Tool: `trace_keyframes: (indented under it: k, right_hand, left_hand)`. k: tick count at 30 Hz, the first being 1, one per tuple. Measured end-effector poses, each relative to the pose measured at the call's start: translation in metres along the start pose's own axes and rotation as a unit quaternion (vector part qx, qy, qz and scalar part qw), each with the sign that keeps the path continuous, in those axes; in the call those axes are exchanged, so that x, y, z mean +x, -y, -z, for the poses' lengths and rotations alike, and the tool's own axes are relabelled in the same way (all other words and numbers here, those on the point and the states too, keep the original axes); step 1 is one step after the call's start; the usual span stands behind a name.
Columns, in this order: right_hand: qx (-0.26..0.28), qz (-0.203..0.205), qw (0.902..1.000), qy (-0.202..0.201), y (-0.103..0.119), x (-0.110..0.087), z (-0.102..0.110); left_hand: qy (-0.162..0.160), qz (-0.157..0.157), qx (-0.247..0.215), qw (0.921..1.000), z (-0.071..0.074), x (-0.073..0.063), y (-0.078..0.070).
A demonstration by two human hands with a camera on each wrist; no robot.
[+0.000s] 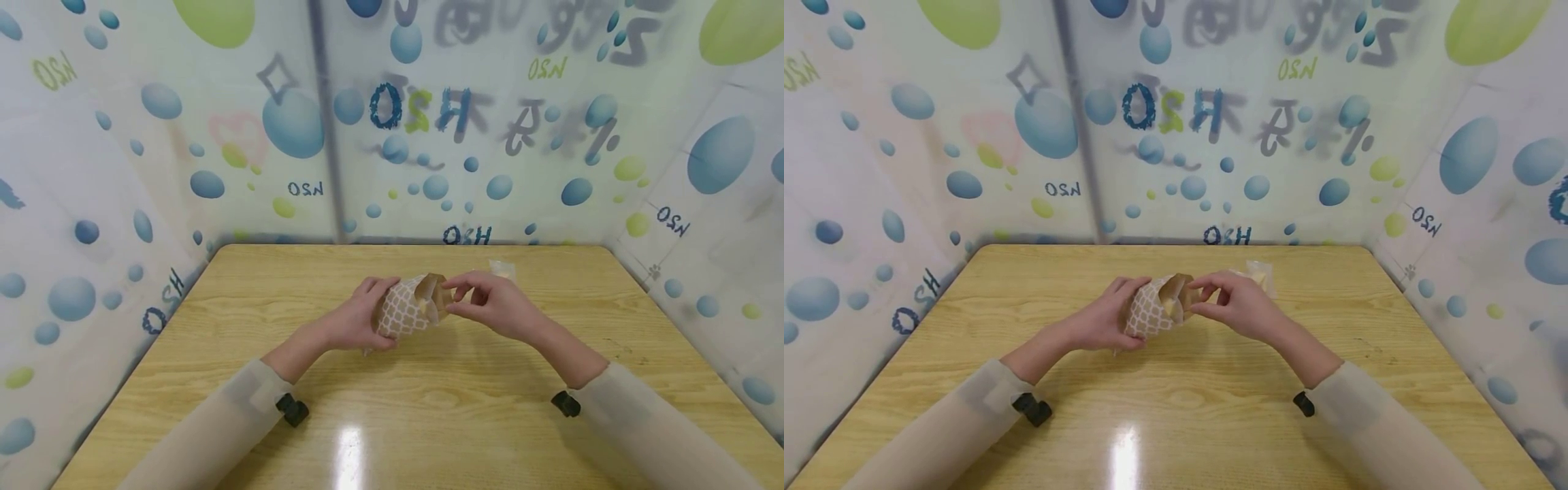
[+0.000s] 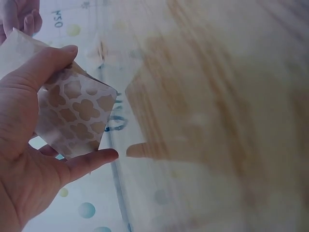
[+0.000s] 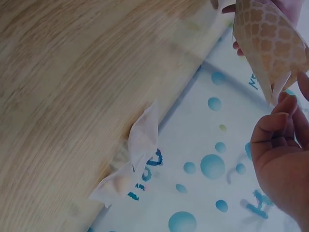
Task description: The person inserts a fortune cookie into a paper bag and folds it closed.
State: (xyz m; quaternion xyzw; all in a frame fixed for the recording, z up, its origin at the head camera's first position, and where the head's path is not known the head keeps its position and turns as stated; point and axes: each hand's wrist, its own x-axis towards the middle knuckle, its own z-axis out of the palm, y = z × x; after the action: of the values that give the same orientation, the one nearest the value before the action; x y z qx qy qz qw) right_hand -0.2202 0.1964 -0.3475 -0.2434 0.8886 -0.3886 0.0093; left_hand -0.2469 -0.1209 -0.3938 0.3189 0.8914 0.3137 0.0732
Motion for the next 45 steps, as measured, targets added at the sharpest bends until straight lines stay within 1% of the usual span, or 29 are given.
trace_keyframes:
  k: [4,8,13,16,20,23,29,31,34,38,41,45]
  right_hand:
    - [0.0,-0.019,0.9997,-0.015,-0.009,-0.001,0.012]
    - [-0.002,-0.06,0.9975,-0.035,-0.023,-0.001,0.029]
    - [-0.013,-0.112,0.9925,-0.049,-0.052,0.002,0.048]
    - [-0.012,-0.133,0.9897,-0.053,-0.073,0.003,0.058]
    - [-0.01,-0.153,0.9871,-0.047,-0.096,0.006,0.068]
    - [-0.012,-0.165,0.9856,-0.037,-0.107,0.009,0.073]
    - [-0.026,-0.172,0.9846,-0.02,-0.125,0.017,0.072]
    - [-0.022,-0.172,0.9847,-0.012,-0.13,0.019,0.069]
    - [-0.023,-0.178,0.9838,0.001,-0.137,0.024,0.066]
    - [-0.063,-0.184,0.9805,0.025,-0.143,0.026,0.064]
    - [-0.087,-0.188,0.9775,0.04,-0.146,0.023,0.067]
    - [-0.068,-0.197,0.977,0.045,-0.147,0.014,0.073]
  left_hand:
    - [-0.003,-0.005,-0.01,0.9999,0.002,0.0,0.0]
    - [-0.007,-0.011,-0.026,0.9996,0.006,0.0,0.001]
    - [-0.002,-0.011,-0.022,0.9997,0.007,0.001,0.002]
    - [0.001,-0.012,-0.019,0.9997,0.006,0.002,0.003]
    - [0.003,-0.012,-0.017,0.9998,0.005,0.003,0.004]
    - [0.004,-0.009,-0.017,0.9998,0.005,0.002,0.005]
    - [0.004,-0.005,-0.017,0.9998,0.002,0.001,0.004]
    - [0.003,-0.003,-0.017,0.9999,0.001,0.001,0.004]
    - [0.002,-0.001,-0.016,0.9999,-0.001,0.0,0.004]
    - [0.002,0.0,-0.018,0.9998,-0.003,-0.001,0.004]
    - [0.001,-0.003,-0.017,0.9999,-0.002,-0.001,0.003]
    - [-0.001,-0.007,-0.013,0.9999,0.0,-0.001,0.002]
